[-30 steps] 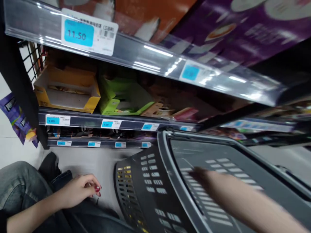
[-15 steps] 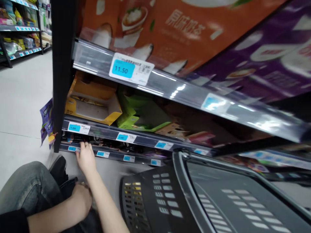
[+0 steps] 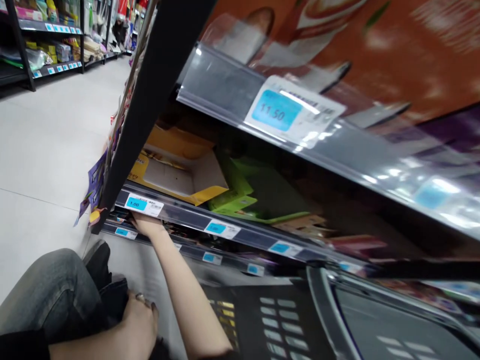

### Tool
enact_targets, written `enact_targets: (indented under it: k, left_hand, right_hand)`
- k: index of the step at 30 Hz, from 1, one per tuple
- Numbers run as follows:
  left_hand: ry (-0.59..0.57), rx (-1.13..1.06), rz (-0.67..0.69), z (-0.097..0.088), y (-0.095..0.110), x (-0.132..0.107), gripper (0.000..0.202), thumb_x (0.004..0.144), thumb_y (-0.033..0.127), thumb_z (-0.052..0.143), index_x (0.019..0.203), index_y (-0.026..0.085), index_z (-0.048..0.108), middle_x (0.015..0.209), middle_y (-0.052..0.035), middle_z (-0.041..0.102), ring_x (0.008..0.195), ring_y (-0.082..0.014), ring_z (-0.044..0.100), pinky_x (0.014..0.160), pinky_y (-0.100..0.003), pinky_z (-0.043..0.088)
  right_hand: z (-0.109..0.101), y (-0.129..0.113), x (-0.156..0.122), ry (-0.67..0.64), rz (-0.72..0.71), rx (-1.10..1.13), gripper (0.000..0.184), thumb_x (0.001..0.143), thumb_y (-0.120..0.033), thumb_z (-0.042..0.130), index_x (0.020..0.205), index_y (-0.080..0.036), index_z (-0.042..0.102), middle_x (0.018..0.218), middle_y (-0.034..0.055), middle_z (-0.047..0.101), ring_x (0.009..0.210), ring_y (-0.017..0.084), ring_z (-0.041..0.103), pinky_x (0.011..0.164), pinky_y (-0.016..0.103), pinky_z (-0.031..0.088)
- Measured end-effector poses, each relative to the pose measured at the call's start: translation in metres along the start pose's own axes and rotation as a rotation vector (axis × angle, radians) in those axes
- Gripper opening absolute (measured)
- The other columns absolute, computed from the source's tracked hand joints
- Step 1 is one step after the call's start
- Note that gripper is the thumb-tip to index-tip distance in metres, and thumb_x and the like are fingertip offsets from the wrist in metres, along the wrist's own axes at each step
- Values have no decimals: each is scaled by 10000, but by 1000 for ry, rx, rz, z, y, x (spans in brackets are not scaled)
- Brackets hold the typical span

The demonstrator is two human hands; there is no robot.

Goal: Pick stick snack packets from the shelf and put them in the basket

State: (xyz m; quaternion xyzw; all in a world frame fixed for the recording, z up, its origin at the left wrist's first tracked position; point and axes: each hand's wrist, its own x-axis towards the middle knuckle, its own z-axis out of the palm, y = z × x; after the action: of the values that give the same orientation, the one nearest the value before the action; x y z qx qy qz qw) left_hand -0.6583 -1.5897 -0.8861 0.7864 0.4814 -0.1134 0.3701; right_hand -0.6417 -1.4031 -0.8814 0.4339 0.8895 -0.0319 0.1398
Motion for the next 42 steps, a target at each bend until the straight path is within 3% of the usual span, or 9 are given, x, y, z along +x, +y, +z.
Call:
enact_targets:
  k: [11, 17, 23, 32, 38, 42]
  left_hand:
    - [20, -6, 3, 8, 0, 3, 431, 793, 94, 415, 1202, 22, 533, 1152, -270, 591, 1095, -384, 524, 897, -565, 333]
    - [5, -7, -2, 8, 0, 3, 439, 800, 78, 392, 1218, 19, 514, 1175, -274, 573, 1104, -372, 521, 911, -574, 325]
    - [-28, 4, -6, 6, 1, 4, 445, 782, 109, 460, 1211, 5, 518, 1190, -265, 567, 1099, -392, 514, 898, -561, 349]
    - [-25, 43, 16, 2, 1, -4, 434, 816, 85, 416, 1234, -10, 486, 1212, -274, 545, 1125, -393, 492, 935, -604, 319]
    - [-27, 56, 29, 4, 0, -4, 447, 804, 109, 460, 1238, 5, 484, 1223, -272, 536, 1133, -399, 483, 938, -610, 307]
    - [-24, 53, 3, 6, -1, 1, 420, 802, 99, 446, 1204, 2, 525, 1165, -272, 580, 1081, -392, 525, 908, -575, 342]
  right_hand:
    - [-6, -8, 9, -48, -60, -21, 398, 861, -122, 372, 1244, -156, 477, 1215, 146, 552, 1078, 297, 532, 974, 400, 346]
    - [-4, -8, 18, -97, 41, 11, 279, 854, -241, 527, 1116, -147, 546, 1152, 111, 567, 1039, 228, 542, 898, 401, 420]
    - [-1, -15, 21, -89, 135, 49, 290, 873, -301, 517, 1131, -167, 530, 1188, 89, 526, 1039, 210, 532, 884, 419, 438]
    - [2, -13, 15, 46, 211, 73, 358, 876, -217, 411, 1212, -154, 517, 1259, 136, 522, 1179, 298, 444, 1030, 436, 284]
    - [5, -12, 3, 102, 229, 76, 374, 863, -217, 389, 1191, -108, 531, 1229, 185, 534, 1196, 334, 417, 1039, 459, 253]
    - [8, -12, 11, 109, 285, 102, 371, 885, -218, 359, 1195, -95, 522, 1192, 194, 556, 1190, 337, 419, 1030, 490, 246]
